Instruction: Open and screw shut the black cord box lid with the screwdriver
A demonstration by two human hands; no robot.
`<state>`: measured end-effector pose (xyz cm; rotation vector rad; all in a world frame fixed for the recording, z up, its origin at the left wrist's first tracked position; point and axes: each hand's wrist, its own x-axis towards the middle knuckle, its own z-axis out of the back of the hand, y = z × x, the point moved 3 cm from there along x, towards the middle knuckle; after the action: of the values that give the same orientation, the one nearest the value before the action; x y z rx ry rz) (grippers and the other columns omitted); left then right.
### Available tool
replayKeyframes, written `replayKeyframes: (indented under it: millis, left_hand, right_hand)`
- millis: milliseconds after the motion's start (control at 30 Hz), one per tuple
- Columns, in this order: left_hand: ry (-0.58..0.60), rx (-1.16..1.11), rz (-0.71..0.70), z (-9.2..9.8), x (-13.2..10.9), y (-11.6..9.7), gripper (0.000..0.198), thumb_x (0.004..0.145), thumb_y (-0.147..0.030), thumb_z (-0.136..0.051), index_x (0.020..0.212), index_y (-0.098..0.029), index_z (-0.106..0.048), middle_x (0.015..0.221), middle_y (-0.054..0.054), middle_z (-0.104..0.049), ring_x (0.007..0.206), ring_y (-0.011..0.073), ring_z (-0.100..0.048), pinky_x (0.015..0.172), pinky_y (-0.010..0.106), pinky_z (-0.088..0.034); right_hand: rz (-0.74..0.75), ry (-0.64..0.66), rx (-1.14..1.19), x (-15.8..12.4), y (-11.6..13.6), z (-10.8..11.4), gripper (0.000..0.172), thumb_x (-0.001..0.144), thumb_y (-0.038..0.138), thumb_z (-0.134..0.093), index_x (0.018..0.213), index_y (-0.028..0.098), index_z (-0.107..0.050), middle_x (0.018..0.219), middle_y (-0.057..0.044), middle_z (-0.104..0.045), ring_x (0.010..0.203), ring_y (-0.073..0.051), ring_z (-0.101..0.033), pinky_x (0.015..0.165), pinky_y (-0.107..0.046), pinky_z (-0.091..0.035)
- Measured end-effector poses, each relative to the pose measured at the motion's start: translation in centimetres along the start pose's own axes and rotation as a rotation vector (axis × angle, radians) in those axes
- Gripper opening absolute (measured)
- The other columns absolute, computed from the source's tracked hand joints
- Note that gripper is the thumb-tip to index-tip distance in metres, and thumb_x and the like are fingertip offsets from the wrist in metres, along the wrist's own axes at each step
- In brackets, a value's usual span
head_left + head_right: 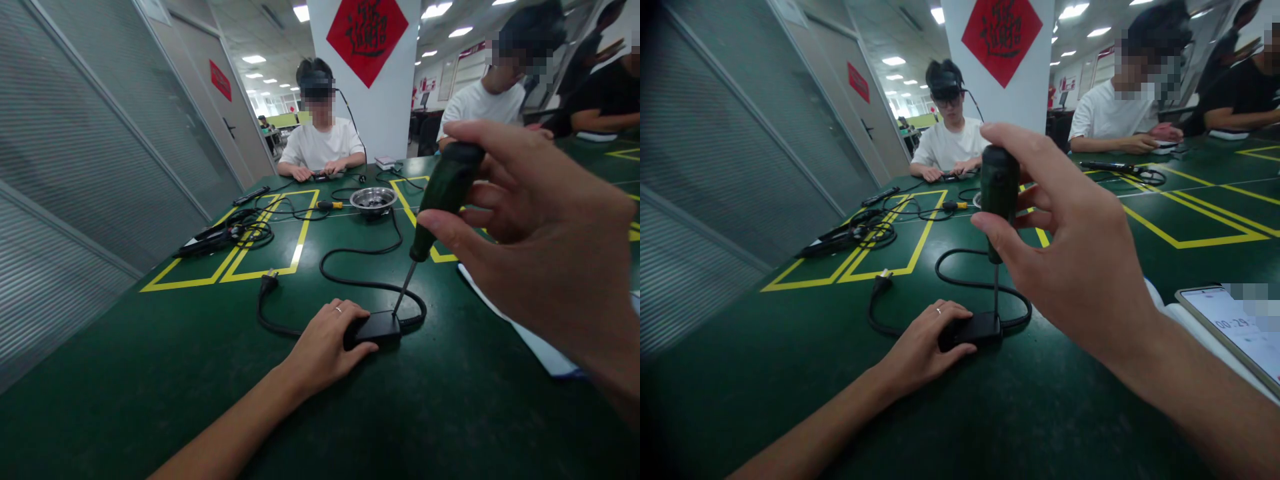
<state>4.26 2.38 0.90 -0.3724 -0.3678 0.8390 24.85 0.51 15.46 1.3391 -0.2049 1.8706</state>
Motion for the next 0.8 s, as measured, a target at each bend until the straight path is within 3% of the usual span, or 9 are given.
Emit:
replayKeyframes:
  millis: [100, 233, 333, 433, 533, 700, 800]
  left_hand:
    - [-0.005, -0.029, 0.041, 0.0, 0.0, 0.3, 0.042, 0.08, -0.038, -0.07, 0.113, -0.022, -0.052, 0.105, 0.006, -0.058, 0.094, 0.0232, -0.053, 0.082, 0.037, -0.045]
    - [-0.017, -0.07, 0.055, -0.2, -0.1, 0.6, 0.044, 0.078, -0.041, -0.072, 0.113, -0.022, -0.053, 0.104, 0.005, -0.058, 0.093, 0.0223, -0.054, 0.081, 0.036, -0.045]
    - [-0.02, -0.093, 0.05, -0.3, -0.2, 0.8, 0.044, 0.078, -0.041, -0.072, 0.112, -0.022, -0.053, 0.103, 0.005, -0.058, 0.093, 0.022, -0.054, 0.08, 0.035, -0.045]
    - [-0.013, -0.093, 0.042, -0.1, -0.2, 0.8, 0.044, 0.078, -0.042, -0.072, 0.113, -0.022, -0.052, 0.103, 0.005, -0.058, 0.093, 0.0221, -0.054, 0.08, 0.035, -0.045]
    - [0.025, -0.049, 0.0, 0.1, -0.1, 0.3, 0.044, 0.082, -0.038, -0.068, 0.12, -0.024, -0.049, 0.109, 0.005, -0.057, 0.097, 0.0225, -0.052, 0.085, 0.037, -0.044]
    - [0.126, 0.096, -0.132, 0.0, 0.7, -1.6, 0.044, 0.091, -0.027, -0.054, 0.133, -0.028, -0.042, 0.123, 0.007, -0.051, 0.104, 0.0244, -0.05, 0.092, 0.042, -0.041]
    - [0.148, 0.121, -0.153, -0.1, 1.0, -2.2, 0.044, 0.091, -0.028, -0.052, 0.134, -0.027, -0.042, 0.122, 0.008, -0.051, 0.103, 0.0249, -0.051, 0.092, 0.043, -0.041]
  right_hand:
    - [0.01, 0.043, 0.058, 0.0, 0.2, -0.3, 0.065, 0.078, 0.015, -0.062, 0.136, 0.031, -0.039, 0.135, 0.004, -0.049, 0.11, -0.018, -0.058, 0.085, -0.029, -0.059]
    - [-0.007, -0.024, 0.12, 0.0, 0.1, -0.3, 0.059, 0.071, 0.017, -0.071, 0.126, 0.029, -0.052, 0.127, 0.001, -0.053, 0.108, -0.021, -0.058, 0.089, -0.034, -0.058]
    - [-0.02, 0.04, 0.175, 0.2, -0.1, -0.4, 0.066, 0.073, 0.008, -0.063, 0.133, 0.029, -0.044, 0.131, -0.001, -0.051, 0.11, -0.02, -0.057, 0.092, -0.034, -0.056]
    - [-0.013, 0.056, 0.186, 0.3, -0.5, -0.3, 0.069, 0.072, 0.012, -0.064, 0.135, 0.03, -0.04, 0.131, -0.002, -0.051, 0.108, -0.022, -0.059, 0.083, -0.034, -0.059]
    - [0.013, 0.045, 0.113, 0.4, -0.9, -0.1, 0.074, 0.07, 0.013, -0.067, 0.137, 0.029, -0.039, 0.135, -0.004, -0.049, 0.11, -0.023, -0.058, 0.08, -0.033, -0.059]
    - [-0.029, 0.193, 0.321, 0.5, -1.5, -0.6, 0.081, 0.071, 0.006, -0.061, 0.142, 0.028, -0.028, 0.131, -0.008, -0.05, 0.106, -0.022, -0.061, 0.08, -0.033, -0.06]
    - [-0.02, 0.087, 0.315, 0.5, -1.2, -0.1, 0.076, 0.07, 0.005, -0.064, 0.137, 0.028, -0.037, 0.132, -0.007, -0.048, 0.108, -0.024, -0.06, 0.077, -0.033, -0.061]
